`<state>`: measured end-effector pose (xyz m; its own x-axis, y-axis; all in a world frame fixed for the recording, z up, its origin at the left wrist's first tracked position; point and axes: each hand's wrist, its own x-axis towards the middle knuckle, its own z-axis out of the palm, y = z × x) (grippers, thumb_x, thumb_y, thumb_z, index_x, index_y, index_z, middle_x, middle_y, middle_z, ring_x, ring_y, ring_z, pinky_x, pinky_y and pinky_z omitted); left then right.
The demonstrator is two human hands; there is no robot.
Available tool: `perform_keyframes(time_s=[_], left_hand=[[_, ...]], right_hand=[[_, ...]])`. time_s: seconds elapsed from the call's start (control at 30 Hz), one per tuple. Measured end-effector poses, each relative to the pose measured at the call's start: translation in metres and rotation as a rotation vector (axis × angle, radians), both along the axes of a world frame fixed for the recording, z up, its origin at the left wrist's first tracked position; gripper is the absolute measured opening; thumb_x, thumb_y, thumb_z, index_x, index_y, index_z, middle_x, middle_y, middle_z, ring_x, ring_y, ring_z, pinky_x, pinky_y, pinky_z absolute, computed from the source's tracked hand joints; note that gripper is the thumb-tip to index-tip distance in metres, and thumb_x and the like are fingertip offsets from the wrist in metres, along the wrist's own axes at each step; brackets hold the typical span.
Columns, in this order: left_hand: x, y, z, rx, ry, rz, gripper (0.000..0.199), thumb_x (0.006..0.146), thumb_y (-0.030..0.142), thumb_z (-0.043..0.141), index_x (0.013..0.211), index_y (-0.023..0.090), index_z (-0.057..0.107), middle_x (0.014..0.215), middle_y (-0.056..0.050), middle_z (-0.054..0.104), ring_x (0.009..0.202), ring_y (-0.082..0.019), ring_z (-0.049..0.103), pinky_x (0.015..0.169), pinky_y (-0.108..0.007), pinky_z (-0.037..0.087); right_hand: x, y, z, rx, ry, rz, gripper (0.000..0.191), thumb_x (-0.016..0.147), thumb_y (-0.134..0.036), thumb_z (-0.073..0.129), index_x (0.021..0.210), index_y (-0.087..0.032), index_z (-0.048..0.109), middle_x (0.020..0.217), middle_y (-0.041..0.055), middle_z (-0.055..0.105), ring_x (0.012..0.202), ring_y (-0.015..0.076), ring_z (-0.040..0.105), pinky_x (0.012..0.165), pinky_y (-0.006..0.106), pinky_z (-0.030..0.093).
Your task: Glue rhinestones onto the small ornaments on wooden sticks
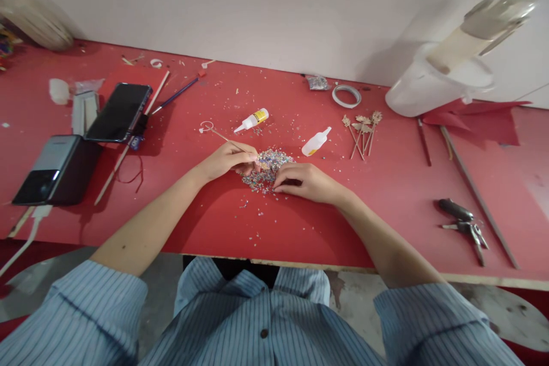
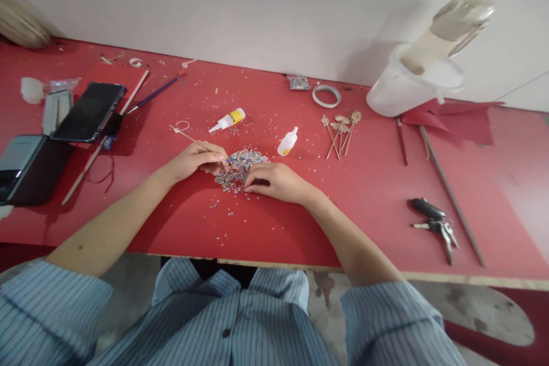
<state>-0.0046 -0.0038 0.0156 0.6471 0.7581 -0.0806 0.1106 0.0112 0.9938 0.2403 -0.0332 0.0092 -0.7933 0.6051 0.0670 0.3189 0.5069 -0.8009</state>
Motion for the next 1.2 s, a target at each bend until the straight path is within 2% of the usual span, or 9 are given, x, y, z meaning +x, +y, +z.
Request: perform_keyframes(time_s=[0.27, 0.43, 0.53, 0.67, 0.87, 1.0, 1.2], left_hand=[[0.000, 0.000, 0.000, 0.004, 0.004, -0.002, 0.026, 0.084, 0.028, 0.053, 0.070, 0.014, 0.069, 0.049, 0.000, 0.056, 0.045, -0.007, 0.048, 0.043, -0.018, 0.035], [0.000, 0.000, 0.001, 0.007, 0.009, 0.003, 0.026, 0.084, 0.028, 0.052, 0.070, 0.013, 0.069, 0.049, 0.000, 0.056, 0.044, -0.006, 0.047, 0.042, -0.018, 0.033], [0.002, -0.001, -0.001, 0.005, 0.015, 0.013, 0.026, 0.085, 0.028, 0.052, 0.071, 0.013, 0.068, 0.049, 0.001, 0.055, 0.043, -0.006, 0.045, 0.042, -0.018, 0.032], [0.007, -0.004, -0.004, 0.021, 0.012, 0.055, 0.028, 0.089, 0.031, 0.050, 0.075, 0.014, 0.068, 0.054, 0.001, 0.056, 0.043, -0.006, 0.041, 0.043, -0.018, 0.033], [0.019, -0.016, -0.002, 0.053, 0.010, 0.163, 0.032, 0.092, 0.035, 0.048, 0.076, 0.014, 0.065, 0.062, 0.000, 0.055, 0.046, -0.006, 0.041, 0.045, -0.020, 0.033], [0.024, -0.022, -0.003, 0.051, -0.009, 0.166, 0.029, 0.094, 0.034, 0.046, 0.082, 0.015, 0.064, 0.061, 0.001, 0.053, 0.047, -0.006, 0.041, 0.044, -0.021, 0.032], [0.027, -0.026, -0.003, 0.047, -0.052, 0.177, 0.033, 0.095, 0.035, 0.045, 0.072, 0.016, 0.059, 0.064, 0.000, 0.053, 0.048, -0.006, 0.041, 0.046, -0.022, 0.034]], right_hand=[[0.000, 0.000, -0.001, -0.011, 0.017, -0.008, 0.017, 0.090, -0.031, 0.055, 0.090, -0.019, 0.068, 0.089, 0.0050, 0.065, 0.082, 0.0131, 0.061, 0.078, 0.028, 0.048], [0.000, -0.001, 0.001, -0.036, 0.127, -0.046, 0.016, 0.089, -0.030, 0.057, 0.087, -0.018, 0.067, 0.087, 0.0049, 0.065, 0.080, 0.0127, 0.060, 0.075, 0.029, 0.048], [0.001, -0.002, 0.004, -0.025, 0.192, -0.158, 0.015, 0.087, -0.032, 0.061, 0.085, -0.018, 0.067, 0.084, 0.0039, 0.065, 0.076, 0.0124, 0.060, 0.069, 0.028, 0.048], [0.001, -0.003, 0.006, 0.057, 0.276, -0.372, 0.013, 0.084, -0.032, 0.065, 0.082, -0.019, 0.066, 0.082, 0.0031, 0.065, 0.072, 0.0113, 0.058, 0.061, 0.025, 0.046], [-0.004, -0.008, 0.010, 0.227, 0.318, -0.659, 0.009, 0.085, -0.030, 0.063, 0.083, -0.022, 0.066, 0.084, 0.0032, 0.064, 0.074, 0.0135, 0.058, 0.060, 0.027, 0.046], [-0.007, -0.011, 0.011, 0.331, 0.281, -0.660, 0.006, 0.086, -0.026, 0.062, 0.085, -0.023, 0.066, 0.084, 0.0027, 0.064, 0.072, 0.0134, 0.057, 0.058, 0.028, 0.046], [-0.007, -0.013, 0.008, 0.424, 0.241, -0.634, 0.006, 0.088, -0.025, 0.060, 0.086, -0.023, 0.065, 0.086, 0.0027, 0.065, 0.074, 0.0142, 0.059, 0.059, 0.029, 0.048]])
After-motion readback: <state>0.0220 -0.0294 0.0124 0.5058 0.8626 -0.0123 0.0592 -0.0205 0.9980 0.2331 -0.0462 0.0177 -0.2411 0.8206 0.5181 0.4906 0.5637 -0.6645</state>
